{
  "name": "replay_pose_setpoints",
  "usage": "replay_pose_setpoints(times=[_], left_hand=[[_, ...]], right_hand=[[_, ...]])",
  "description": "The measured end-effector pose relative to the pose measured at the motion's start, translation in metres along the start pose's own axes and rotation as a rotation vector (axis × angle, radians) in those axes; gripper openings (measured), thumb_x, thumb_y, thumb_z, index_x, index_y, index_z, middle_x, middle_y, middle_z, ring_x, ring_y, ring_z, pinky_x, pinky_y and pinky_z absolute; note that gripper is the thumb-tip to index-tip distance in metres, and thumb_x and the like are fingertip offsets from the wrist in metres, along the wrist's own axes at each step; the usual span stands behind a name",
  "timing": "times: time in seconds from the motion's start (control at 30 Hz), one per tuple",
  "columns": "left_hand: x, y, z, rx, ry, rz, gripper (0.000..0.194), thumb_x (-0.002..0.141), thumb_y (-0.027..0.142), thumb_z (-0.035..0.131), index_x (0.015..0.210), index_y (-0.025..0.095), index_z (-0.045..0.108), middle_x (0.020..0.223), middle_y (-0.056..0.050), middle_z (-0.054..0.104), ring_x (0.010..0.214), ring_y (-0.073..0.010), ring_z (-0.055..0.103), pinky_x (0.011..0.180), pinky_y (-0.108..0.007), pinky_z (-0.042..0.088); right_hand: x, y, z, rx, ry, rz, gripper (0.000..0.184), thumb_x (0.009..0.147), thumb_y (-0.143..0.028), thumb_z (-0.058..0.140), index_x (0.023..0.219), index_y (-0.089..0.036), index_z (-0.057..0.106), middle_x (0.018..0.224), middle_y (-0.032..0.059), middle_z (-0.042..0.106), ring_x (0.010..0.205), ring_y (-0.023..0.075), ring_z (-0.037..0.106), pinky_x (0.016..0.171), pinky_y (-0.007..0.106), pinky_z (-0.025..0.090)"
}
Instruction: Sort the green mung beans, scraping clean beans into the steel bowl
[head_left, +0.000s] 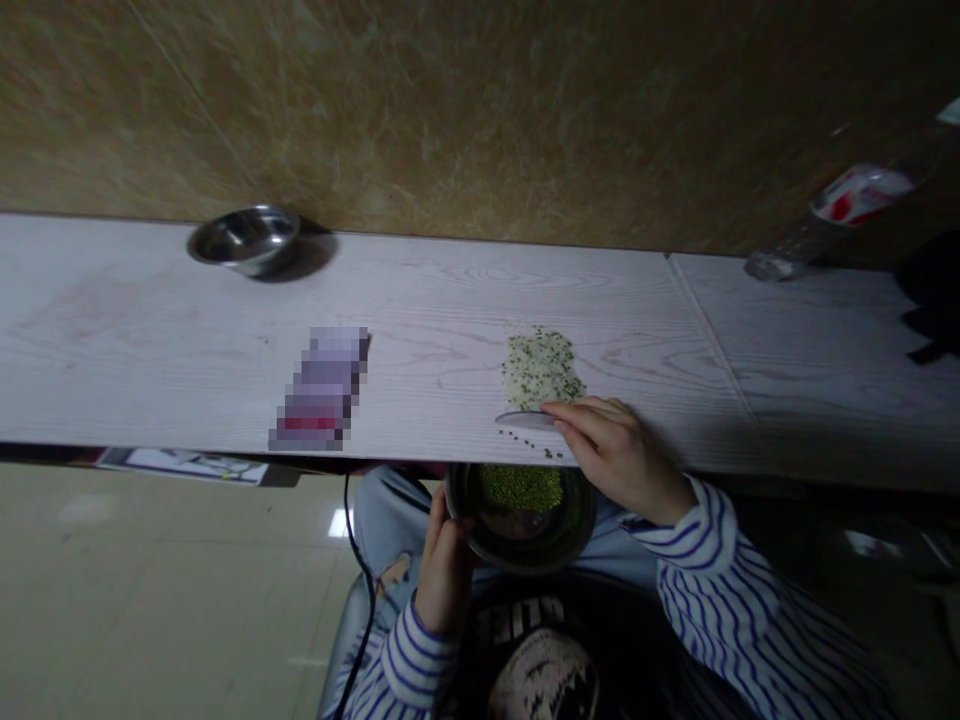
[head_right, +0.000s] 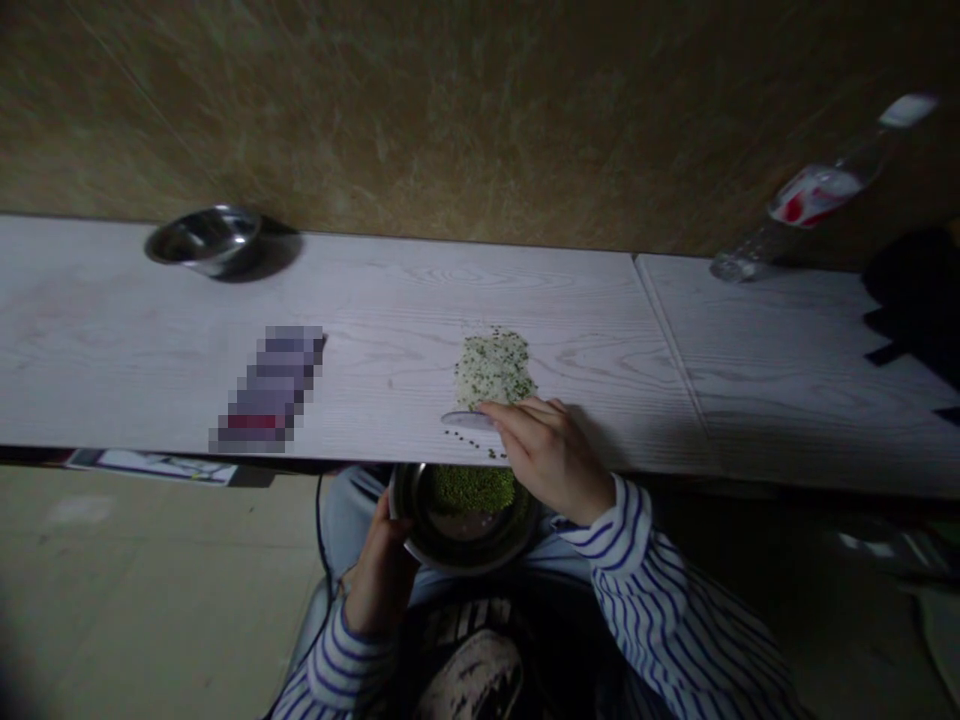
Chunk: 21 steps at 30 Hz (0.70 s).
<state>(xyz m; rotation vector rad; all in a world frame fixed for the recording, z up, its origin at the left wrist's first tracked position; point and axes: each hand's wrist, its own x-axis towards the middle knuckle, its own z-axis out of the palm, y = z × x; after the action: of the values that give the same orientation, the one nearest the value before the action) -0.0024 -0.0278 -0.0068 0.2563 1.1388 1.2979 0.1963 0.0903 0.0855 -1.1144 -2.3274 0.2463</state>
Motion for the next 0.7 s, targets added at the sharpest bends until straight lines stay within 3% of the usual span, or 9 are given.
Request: replay_pose_setpoints(times=[0.13, 0.33, 0.57, 0.7], left_hand=[[-0.001, 0.002, 0.001, -0.009, 0.008, -0.017, 0.064, 0.079, 0.029, 0.063, 0.142, 0.028, 0.051, 0.127, -0.007, 0.066, 0.111, -0.0317, 0.063, 0.090, -0.045, 0.055], [0.000, 0.004, 0.002, 0.009, 0.025, -0.019, 0.056, 0.079, 0.026, 0.061, 0.135, 0.026, 0.056, 0.117, -0.006, 0.068, 0.105, -0.0297, 0.063, 0.093, -0.046, 0.053], [0.002, 0.000, 0.009, -0.013, -0.019, 0.001, 0.058, 0.077, 0.028, 0.064, 0.135, 0.025, 0.059, 0.131, -0.008, 0.066, 0.120, -0.0331, 0.058, 0.096, -0.046, 0.051], [0.001, -0.004, 0.011, -0.027, -0.018, -0.013, 0.060, 0.077, 0.026, 0.064, 0.137, 0.025, 0.058, 0.137, -0.009, 0.064, 0.128, -0.0347, 0.055, 0.102, -0.048, 0.048]], right_hand=[[-0.001, 0.000, -0.001, 0.011, -0.050, -0.032, 0.026, 0.097, -0.010, 0.051, 0.114, -0.018, 0.069, 0.099, 0.0068, 0.079, 0.089, 0.0206, 0.072, 0.079, 0.038, 0.054], [-0.013, 0.004, -0.018, 0.061, -0.097, -0.064, 0.024, 0.097, -0.010, 0.052, 0.111, -0.020, 0.069, 0.097, 0.0050, 0.079, 0.089, 0.0185, 0.073, 0.079, 0.035, 0.056], [-0.030, -0.002, -0.018, -0.015, 0.027, 0.153, 0.026, 0.096, -0.013, 0.053, 0.115, -0.019, 0.070, 0.103, 0.0092, 0.079, 0.091, 0.0225, 0.074, 0.083, 0.039, 0.061], [-0.031, -0.016, -0.009, 0.038, 0.048, 0.183, 0.028, 0.096, -0.014, 0.051, 0.116, -0.021, 0.070, 0.104, 0.0082, 0.079, 0.092, 0.0217, 0.075, 0.085, 0.037, 0.062]])
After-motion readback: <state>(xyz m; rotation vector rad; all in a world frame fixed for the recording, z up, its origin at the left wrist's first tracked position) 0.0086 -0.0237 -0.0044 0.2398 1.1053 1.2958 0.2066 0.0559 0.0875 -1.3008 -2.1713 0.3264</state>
